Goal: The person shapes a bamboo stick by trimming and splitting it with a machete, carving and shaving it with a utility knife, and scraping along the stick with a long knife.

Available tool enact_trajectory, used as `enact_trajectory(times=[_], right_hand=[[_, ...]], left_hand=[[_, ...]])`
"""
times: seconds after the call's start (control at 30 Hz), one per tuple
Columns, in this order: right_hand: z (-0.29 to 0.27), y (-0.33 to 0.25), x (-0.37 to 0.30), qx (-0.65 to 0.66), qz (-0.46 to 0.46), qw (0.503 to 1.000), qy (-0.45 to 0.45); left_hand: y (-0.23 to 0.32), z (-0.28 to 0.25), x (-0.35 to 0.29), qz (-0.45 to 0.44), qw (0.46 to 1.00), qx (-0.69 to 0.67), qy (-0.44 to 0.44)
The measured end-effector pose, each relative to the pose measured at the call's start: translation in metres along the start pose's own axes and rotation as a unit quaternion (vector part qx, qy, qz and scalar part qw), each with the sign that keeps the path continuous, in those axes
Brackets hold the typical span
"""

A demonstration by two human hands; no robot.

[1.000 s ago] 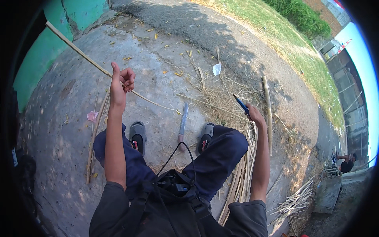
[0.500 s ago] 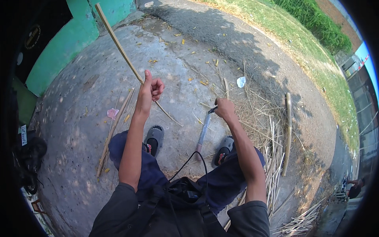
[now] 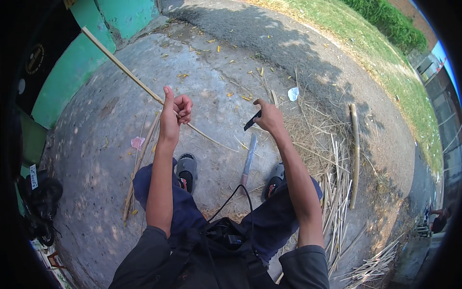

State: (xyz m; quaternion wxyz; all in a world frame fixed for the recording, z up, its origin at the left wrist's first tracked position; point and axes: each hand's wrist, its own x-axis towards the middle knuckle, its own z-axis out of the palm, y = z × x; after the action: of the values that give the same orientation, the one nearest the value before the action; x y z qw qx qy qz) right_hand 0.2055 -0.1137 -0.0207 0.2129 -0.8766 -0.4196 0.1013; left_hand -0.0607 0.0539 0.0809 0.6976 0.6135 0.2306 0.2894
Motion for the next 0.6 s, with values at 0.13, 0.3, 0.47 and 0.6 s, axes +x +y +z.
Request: enact_trajectory(times=[0.13, 0.3, 0.47, 0.6], right_hand=[[-0.011, 0.004, 0.001, 0.017, -0.024, 0.999, 0.030], [-0.019, 0.004, 0.003, 0.043, -0.035, 0.997, 0.048], [-0.024, 0.009, 0.004, 0.170, 0.036, 0.985, 0.021], [-0.022, 0.012, 0.001, 0.158, 0.034, 0.987, 0.020]], left_hand=[[-0.003, -0.001, 0.002, 0.009, 1.000, -0.014, 0.005], [-0.005, -0.004, -0.001, 0.005, 1.000, -0.018, -0.002], [-0.003, -0.004, -0.002, 0.008, 1.000, -0.011, -0.005], [-0.002, -0.006, -0.005, 0.009, 1.000, -0.015, -0.004]])
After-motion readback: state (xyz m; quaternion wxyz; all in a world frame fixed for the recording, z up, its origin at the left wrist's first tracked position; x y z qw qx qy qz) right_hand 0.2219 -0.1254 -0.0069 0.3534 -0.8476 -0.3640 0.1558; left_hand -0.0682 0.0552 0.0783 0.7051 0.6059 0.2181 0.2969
